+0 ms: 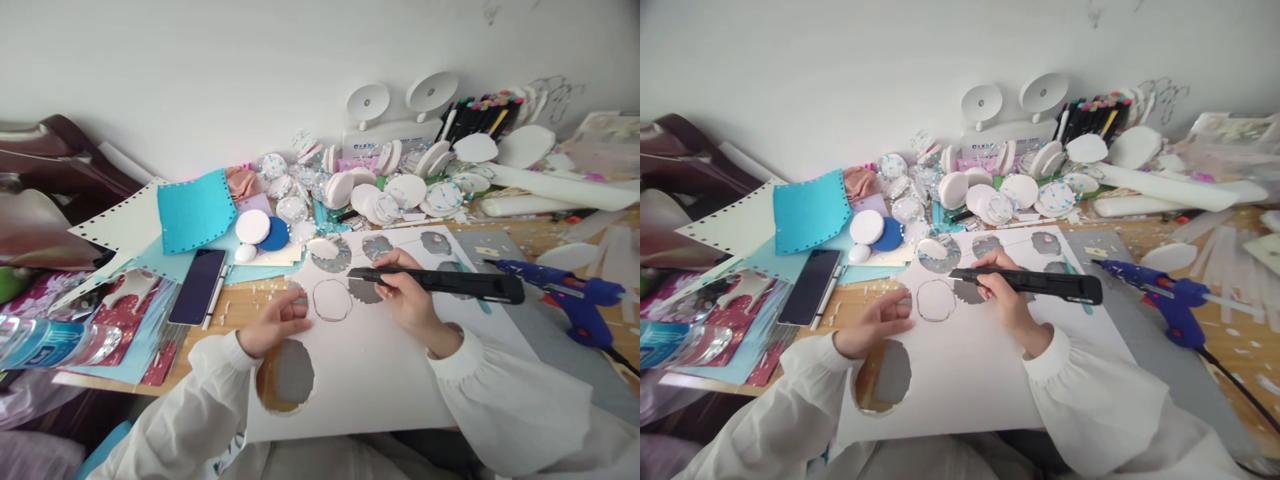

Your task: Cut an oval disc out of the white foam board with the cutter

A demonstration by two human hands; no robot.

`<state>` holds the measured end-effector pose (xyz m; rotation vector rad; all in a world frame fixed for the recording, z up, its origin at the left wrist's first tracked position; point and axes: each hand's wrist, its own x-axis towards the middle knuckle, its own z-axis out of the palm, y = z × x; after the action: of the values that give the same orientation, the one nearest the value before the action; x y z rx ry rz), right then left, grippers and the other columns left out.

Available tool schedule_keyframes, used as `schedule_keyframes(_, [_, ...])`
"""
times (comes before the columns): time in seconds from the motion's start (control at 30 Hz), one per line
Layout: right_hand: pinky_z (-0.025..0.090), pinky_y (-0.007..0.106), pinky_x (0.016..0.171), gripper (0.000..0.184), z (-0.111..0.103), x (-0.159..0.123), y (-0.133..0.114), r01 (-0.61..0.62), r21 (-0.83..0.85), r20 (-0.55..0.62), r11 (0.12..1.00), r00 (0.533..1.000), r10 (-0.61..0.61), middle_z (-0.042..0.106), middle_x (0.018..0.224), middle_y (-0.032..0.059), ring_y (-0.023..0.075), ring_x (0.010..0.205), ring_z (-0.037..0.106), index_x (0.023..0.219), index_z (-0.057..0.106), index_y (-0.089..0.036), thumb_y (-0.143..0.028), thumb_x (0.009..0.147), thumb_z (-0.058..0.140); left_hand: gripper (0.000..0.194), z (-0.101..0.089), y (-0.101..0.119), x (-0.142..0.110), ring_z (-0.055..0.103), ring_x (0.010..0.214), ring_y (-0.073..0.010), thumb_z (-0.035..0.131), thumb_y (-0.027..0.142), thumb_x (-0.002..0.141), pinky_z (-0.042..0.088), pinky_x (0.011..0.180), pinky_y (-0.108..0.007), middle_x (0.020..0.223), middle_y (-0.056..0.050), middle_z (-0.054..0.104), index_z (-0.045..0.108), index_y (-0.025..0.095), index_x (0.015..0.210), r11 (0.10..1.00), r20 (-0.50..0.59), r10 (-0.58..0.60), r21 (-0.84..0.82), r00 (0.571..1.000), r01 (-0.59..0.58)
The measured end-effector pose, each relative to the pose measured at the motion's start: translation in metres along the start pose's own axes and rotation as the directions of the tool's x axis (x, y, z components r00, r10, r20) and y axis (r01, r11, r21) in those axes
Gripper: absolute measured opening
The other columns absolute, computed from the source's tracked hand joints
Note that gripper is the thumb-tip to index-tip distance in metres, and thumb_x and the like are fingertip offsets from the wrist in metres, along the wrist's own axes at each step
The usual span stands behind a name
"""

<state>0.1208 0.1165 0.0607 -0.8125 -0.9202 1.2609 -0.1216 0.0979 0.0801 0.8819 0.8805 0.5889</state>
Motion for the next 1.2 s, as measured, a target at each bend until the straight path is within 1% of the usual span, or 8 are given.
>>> schedule_keyframes(0.1, [0.033, 0.025, 0.048, 0.011, 0.001, -0.007, -0.006, 0.016, -0.073, 0.099, 0.997, 0.995, -0.008, 0.054, 0.062, -0.003, 0.0099, 0.049, 0.046, 0.087, 0.06, -0.02, -0.021, 0.077, 0.056, 0.049, -0.005, 0.007, 0.005, 0.05, 0.055, -0.0037, 0.081, 0.026, 0.067, 0.035, 0.051, -0.014, 0.064, 0.007, 0.056, 0.049, 0.017, 0.103, 0.994, 0.005, 0.035, 0.105, 0.999, -0.035])
schedule_keyframes(0.17, [0.037, 0.026, 0.051, 0.013, 0.002, -0.013, -0.011, 0.051, -0.194, 0.198, 0.98, 0.98, -0.012, 0.054, 0.064, -0.0029, 0.0121, 0.054, 0.05, 0.095, 0.058, -0.022, -0.023, 0.082, 0.054, 0.046, -0.008, 0.009, 0.008, 0.043, 0.048, -0.0024, 0.08, 0.026, 0.068, 0.029, 0.045, -0.013, 0.055, 0.009, 0.051, 0.05, 0.015, 0.101, 0.986, 0.022, 0.033, 0.16, 0.999, -0.036])
schedule_keyframes(0.33, [0.038, 0.025, 0.054, 0.015, 0.011, -0.027, -0.021, 0.23, -0.529, 0.462, 0.817, 0.885, 0.05, 0.055, 0.071, -0.0022, 0.0118, 0.058, 0.051, 0.099, 0.052, -0.024, -0.018, 0.086, 0.048, 0.047, -0.014, 0.005, 0.016, 0.044, 0.045, -0.0052, 0.075, 0.038, 0.072, 0.045, 0.044, -0.017, 0.055, 0.011, 0.048, 0.044, 0.018, 0.101, 0.962, 0.075, -0.02, 0.272, 0.997, -0.001])
schedule_keyframes(0.5, [0.04, 0.026, 0.059, 0.022, 0.017, -0.032, -0.012, 0.488, -0.583, 0.603, 0.649, 0.796, -0.058, 0.056, 0.074, -0.0016, 0.0121, 0.061, 0.052, 0.099, 0.05, -0.023, -0.013, 0.08, 0.048, 0.049, -0.018, -0.002, 0.018, 0.043, 0.045, -0.0045, 0.072, 0.042, 0.074, 0.046, 0.041, -0.016, 0.057, 0.011, 0.046, 0.041, 0.019, 0.104, 0.954, 0.113, 0.004, 0.299, 0.994, -0.038])
schedule_keyframes(0.63, [0.041, 0.028, 0.061, 0.026, 0.019, -0.034, -0.006, 0.591, -0.583, 0.658, 0.557, 0.746, -0.102, 0.054, 0.07, -0.001, 0.0142, 0.062, 0.052, 0.1, 0.048, -0.022, -0.011, 0.077, 0.046, 0.05, -0.02, -0.006, 0.017, 0.044, 0.044, -0.0044, 0.07, 0.042, 0.077, 0.046, 0.041, -0.016, 0.059, 0.01, 0.047, 0.039, 0.02, 0.109, 0.958, 0.14, 0.047, 0.274, 0.989, -0.084])
schedule_keyframes(0.9, [0.04, 0.03, 0.054, 0.029, 0.025, -0.035, -0.007, 0.665, -0.602, 0.689, 0.442, 0.713, -0.133, 0.051, 0.061, -0.0018, 0.0157, 0.054, 0.048, 0.1, 0.045, -0.022, -0.01, 0.073, 0.045, 0.05, -0.02, -0.01, 0.016, 0.045, 0.044, -0.0041, 0.069, 0.04, 0.078, 0.045, 0.041, -0.016, 0.061, 0.009, 0.05, 0.04, 0.019, 0.112, 0.957, 0.139, 0.075, 0.267, 0.987, -0.11])
schedule_keyframes(1.07, [0.041, 0.031, 0.056, 0.029, 0.025, -0.032, -0.005, 0.672, -0.572, 0.736, 0.47, 0.674, -0.069, 0.052, 0.065, -0.0001, 0.0165, 0.058, 0.048, 0.1, 0.045, -0.021, -0.01, 0.074, 0.047, 0.048, -0.02, -0.01, 0.016, 0.046, 0.041, -0.0043, 0.067, 0.039, 0.079, 0.037, 0.038, -0.015, 0.06, 0.01, 0.049, 0.04, 0.018, 0.113, 0.948, 0.144, 0.086, 0.291, 0.986, -0.126])
schedule_keyframes(1.2, [0.041, 0.031, 0.057, 0.029, 0.023, -0.03, -0.006, 0.643, -0.574, 0.733, 0.507, 0.679, -0.031, 0.051, 0.065, -0.0004, 0.0164, 0.059, 0.046, 0.101, 0.045, -0.022, -0.011, 0.074, 0.048, 0.046, -0.021, -0.009, 0.017, 0.047, 0.041, -0.0043, 0.066, 0.039, 0.08, 0.034, 0.039, -0.015, 0.059, 0.01, 0.05, 0.04, 0.018, 0.11, 0.941, 0.149, 0.083, 0.314, 0.985, -0.127])
